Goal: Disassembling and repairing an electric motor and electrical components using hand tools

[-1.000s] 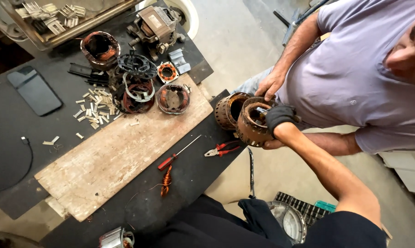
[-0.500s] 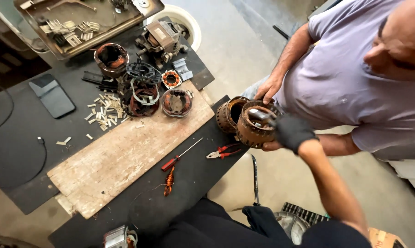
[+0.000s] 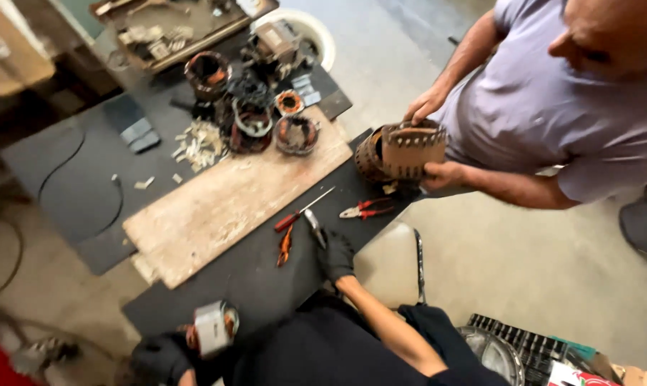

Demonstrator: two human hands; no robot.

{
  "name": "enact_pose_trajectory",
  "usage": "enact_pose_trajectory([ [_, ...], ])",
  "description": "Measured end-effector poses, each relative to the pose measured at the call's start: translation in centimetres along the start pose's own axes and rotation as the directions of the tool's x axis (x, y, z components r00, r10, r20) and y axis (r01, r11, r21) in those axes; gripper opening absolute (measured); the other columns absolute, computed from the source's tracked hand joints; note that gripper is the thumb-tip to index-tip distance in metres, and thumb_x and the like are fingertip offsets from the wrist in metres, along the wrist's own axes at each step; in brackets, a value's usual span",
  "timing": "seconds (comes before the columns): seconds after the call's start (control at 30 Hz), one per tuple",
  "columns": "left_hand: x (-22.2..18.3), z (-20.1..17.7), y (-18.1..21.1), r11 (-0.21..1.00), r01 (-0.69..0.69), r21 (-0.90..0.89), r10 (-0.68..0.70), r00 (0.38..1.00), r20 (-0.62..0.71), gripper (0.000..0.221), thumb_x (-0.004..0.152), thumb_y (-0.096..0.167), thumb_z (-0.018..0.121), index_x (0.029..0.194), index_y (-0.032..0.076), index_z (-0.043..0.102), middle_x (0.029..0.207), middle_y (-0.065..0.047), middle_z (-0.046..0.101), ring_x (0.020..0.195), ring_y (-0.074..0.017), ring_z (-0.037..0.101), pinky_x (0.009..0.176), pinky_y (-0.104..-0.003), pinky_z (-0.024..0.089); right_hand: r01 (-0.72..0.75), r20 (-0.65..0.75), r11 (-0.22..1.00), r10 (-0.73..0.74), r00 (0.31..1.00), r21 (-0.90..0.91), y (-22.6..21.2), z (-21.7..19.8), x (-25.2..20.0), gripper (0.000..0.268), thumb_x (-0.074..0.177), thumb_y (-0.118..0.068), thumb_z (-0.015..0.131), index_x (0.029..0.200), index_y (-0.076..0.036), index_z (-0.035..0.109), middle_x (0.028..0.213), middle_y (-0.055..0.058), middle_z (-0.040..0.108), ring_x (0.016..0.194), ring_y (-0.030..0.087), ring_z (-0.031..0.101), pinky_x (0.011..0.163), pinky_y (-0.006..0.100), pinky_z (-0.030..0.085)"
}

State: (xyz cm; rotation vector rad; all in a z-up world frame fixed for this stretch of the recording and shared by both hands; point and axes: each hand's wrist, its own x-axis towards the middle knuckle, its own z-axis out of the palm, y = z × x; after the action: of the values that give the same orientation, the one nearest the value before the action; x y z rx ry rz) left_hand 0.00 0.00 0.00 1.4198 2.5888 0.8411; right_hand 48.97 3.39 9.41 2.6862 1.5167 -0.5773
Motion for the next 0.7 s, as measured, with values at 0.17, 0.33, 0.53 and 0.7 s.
enact_pose_trajectory([
  [0.17, 4.3, -1.1, 3.1, 0.956, 0.071, -0.284, 0.014, 0.958, 0.286, 0.026, 0.082, 0.003, 0.045, 0.082, -0.011, 0.067, 0.087, -0.024, 0.074, 0.074, -0.0183, 0.045, 0.062, -0.048, 0.039, 0.115, -0.237, 0.993, -0.103, 0.966, 0.037, -3.2, 3.3, -1.4, 0.061, 0.091, -0.035, 0.054, 0.151, -0.025, 0.049, 0.156, 0.021, 0.045, 0.114, 0.047, 0.060, 0.093, 0.053, 0.053],
  [0.33, 3.4, -3.4, 0.0, 0.836, 0.351, -0.421, -0.122, 0.867, 0.483, 0.037, 0.103, 0.032, 0.064, 0.115, -0.001, 0.074, 0.107, -0.019, 0.072, 0.095, -0.0307, 0.062, 0.083, -0.048, 0.051, 0.140, -0.406, 0.990, -0.117, 0.907, 0.028, -3.5, 6.5, -5.1, 0.059, 0.093, -0.049, 0.058, 0.141, -0.016, 0.057, 0.122, 0.022, 0.067, 0.085, 0.041, 0.070, 0.072, 0.051, 0.056],
  [0.53, 2.2, -11.8, 7.7, 0.806, 0.565, -0.180, -0.217, 0.563, 0.797, 0.055, 0.096, 0.055, 0.065, 0.140, 0.021, 0.063, 0.144, -0.013, 0.062, 0.137, -0.0350, 0.053, 0.116, -0.047, 0.043, -0.146, 0.254, 0.687, -0.058, 0.965, 0.712, -6.8, 11.0, -10.2, 0.026, 0.091, -0.044, 0.075, 0.116, -0.041, 0.077, 0.111, -0.004, 0.077, 0.099, 0.019, 0.074, 0.083, 0.032, 0.062],
  [0.7, 0.6, -10.2, 9.2, 0.811, 0.543, -0.216, -0.120, 0.517, 0.847, 0.044, 0.097, 0.043, 0.066, 0.140, 0.032, 0.064, 0.153, 0.000, 0.056, 0.147, -0.0245, 0.043, 0.123, -0.042, 0.036, -0.173, 0.462, 0.664, -0.288, 0.839, 0.728, -13.9, 6.1, -12.6, 0.049, 0.094, -0.048, 0.072, 0.139, -0.055, 0.057, 0.144, -0.022, 0.058, 0.133, 0.014, 0.056, 0.104, 0.031, 0.056],
])
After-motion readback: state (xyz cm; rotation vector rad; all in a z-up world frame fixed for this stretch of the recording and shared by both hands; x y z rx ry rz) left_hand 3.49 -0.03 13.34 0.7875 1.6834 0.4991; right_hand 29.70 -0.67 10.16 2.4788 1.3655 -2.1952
